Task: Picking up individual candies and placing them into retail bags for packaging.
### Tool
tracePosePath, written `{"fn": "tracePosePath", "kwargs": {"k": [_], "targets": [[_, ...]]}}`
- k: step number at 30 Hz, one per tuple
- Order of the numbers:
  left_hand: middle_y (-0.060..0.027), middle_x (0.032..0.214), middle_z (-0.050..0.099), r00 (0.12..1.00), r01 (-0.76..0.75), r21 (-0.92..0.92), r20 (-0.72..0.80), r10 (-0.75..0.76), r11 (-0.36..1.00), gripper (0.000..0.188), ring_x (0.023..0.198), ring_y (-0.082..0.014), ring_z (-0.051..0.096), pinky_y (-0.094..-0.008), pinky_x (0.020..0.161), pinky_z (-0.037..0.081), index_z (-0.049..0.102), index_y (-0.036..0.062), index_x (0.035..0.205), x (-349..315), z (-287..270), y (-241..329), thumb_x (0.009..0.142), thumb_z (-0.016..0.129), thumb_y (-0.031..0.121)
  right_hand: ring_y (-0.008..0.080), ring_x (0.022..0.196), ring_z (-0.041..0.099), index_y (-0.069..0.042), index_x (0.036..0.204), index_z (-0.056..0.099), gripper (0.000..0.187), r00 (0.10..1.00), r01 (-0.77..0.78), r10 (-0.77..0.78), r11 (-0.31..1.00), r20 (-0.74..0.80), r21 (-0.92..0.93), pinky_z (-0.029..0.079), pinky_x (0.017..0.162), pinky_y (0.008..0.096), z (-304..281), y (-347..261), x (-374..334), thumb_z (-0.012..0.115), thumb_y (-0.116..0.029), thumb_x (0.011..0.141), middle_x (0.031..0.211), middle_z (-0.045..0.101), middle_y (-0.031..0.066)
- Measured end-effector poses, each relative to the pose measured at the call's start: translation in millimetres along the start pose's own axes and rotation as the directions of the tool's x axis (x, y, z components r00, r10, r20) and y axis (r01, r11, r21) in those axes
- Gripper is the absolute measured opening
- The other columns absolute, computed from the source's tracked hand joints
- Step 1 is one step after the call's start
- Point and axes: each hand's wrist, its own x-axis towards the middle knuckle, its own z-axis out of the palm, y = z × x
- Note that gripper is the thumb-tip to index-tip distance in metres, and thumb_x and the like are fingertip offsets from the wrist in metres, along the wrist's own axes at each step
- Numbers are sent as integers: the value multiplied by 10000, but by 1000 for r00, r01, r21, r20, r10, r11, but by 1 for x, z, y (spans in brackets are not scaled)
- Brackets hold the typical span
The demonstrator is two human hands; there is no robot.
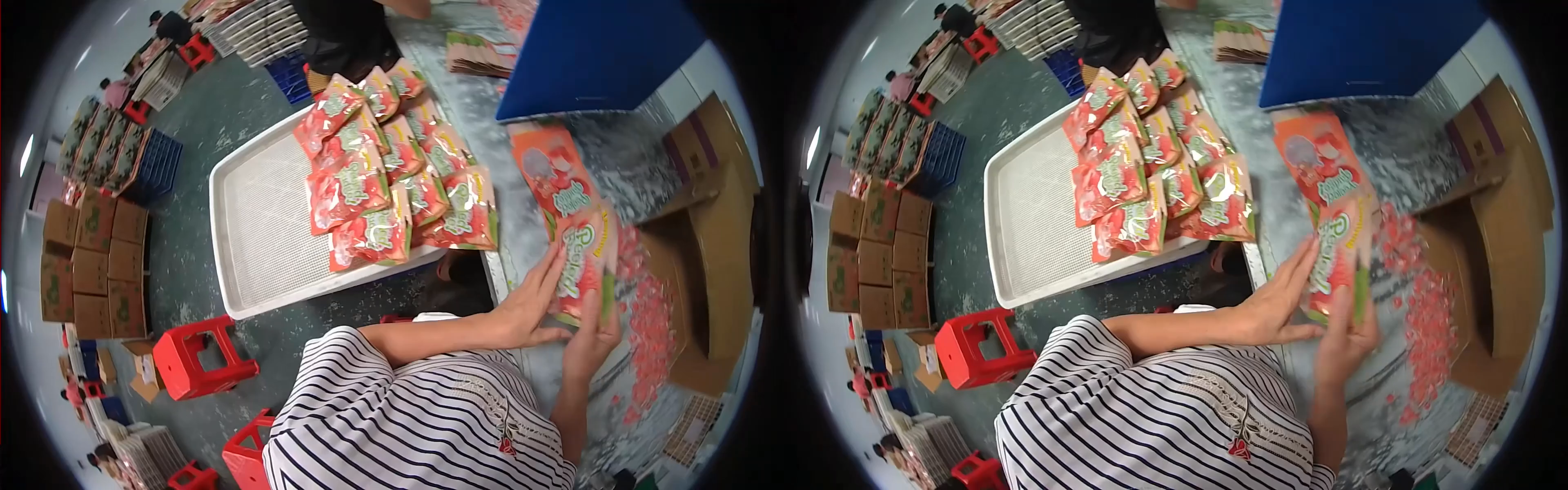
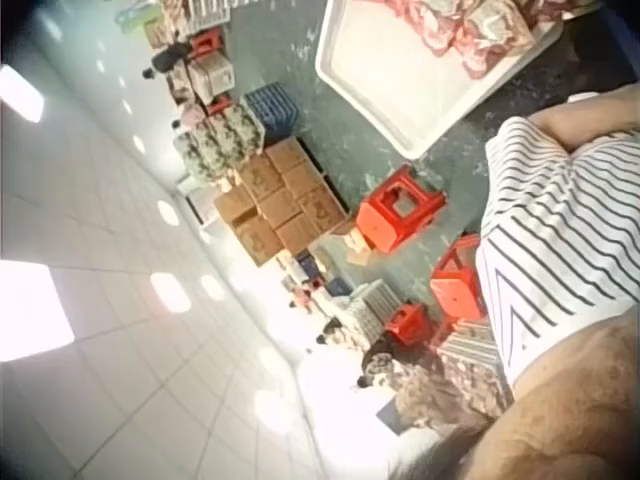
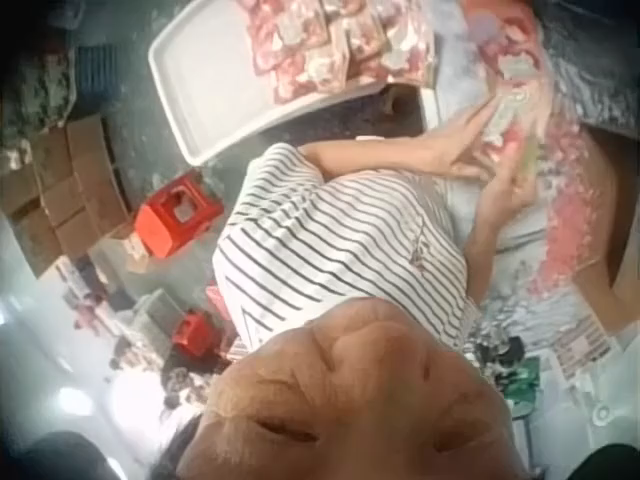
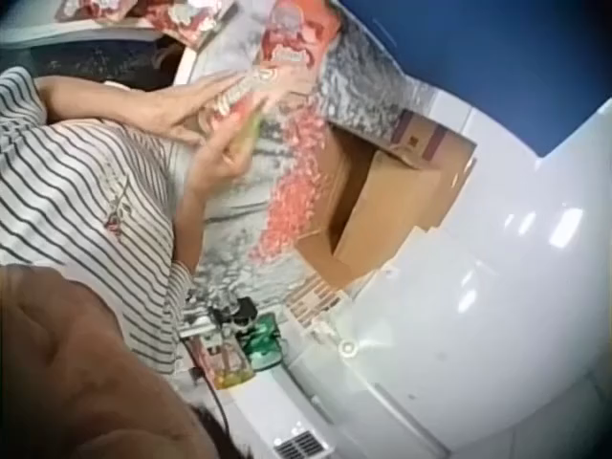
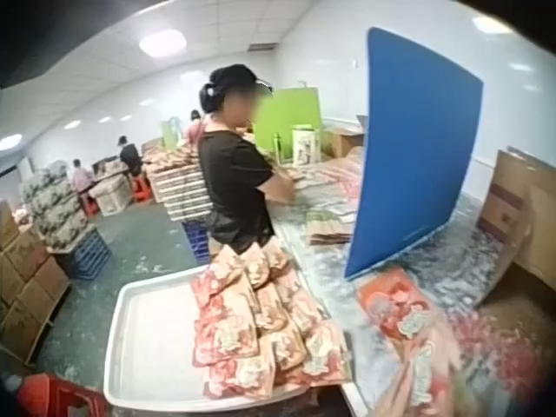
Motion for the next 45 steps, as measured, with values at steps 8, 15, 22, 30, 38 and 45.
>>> {"fn": "tracePosePath", "kwargs": {"k": [8, 15, 22, 30, 38, 45], "targets": [[-292, 1466, 272, 814, 29, 436, -533, 231, 900, 879, 1351, -454, 296, -436, 1122, 266, 216, -30, 1456, -11, -135, -26, 736, 701, 111, 155, 982, 615, 71, 1201, 535, 271, 780, 256, -226, 966, 584, 32, 484, 893, 284, 93, -17, 1, 496, -37, 956, 1061, 647, 117], [-305, 1455, 280, 664, 527, 568, -739, 111, 632, 818, 1346, -462, 291, -471, 1111, 274, 267, -16, 1442, -37, -291, -98, 778, 703, 177, 138, 896, 627, 48, 1243, 498, 329, 890, 68, 15, 984, 455, -167, 528, 766, 259, 85, 61, 36, 547, -50, 933, 1067, 614, 123], [-329, 1511, 68, 625, 705, 414, -747, -228, 576, 1099, 1396, -498, 85, -525, 1145, 103, 152, 15, 1489, -84, -301, -200, 727, 700, 587, 144, 705, 638, 41, 1083, 588, 281, 920, -125, 230, 940, 318, -318, 490, 575, 299, 100, 140, 93, 623, -161, 891, 789, 672, 113], [-294, 1521, 113, 727, 617, 554, -674, -134, 559, 1050, 1424, -414, 102, -452, 1158, 120, 194, -77, 1449, -90, -307, -190, 760, 711, 523, 344, 684, 645, 4, 855, 647, 241, 906, 304, -66, 789, 417, -534, 490, 610, 411, 140, 124, 117, 606, -233, 865, 733, 654, 193], [-288, 1508, 176, 725, 620, 591, -683, -89, 516, 804, 1412, -397, 162, -431, 1155, 135, 255, -93, 1426, -102, -315, -204, 916, 562, 447, 326, 769, 598, -13, 1009, 605, 311, 788, 347, -616, 452, -6, -822, 482, 736, 410, 39, 112, 152, 705, -220, 801, 960, 605, 138], [-306, 1500, 174, 657, 692, 507, -736, -160, 514, 706, 1401, -428, 160, -466, 1147, 143, 311, -97, 1395, -74, -296, -185, 963, 476, 437, 334, 909, 643, -25, 1005, 656, 483, 909, 112, -385, 600, -163, -792, 494, 796, 422, -21, 157, 201, 817, -338, 675, 961, 686, 154]]}}
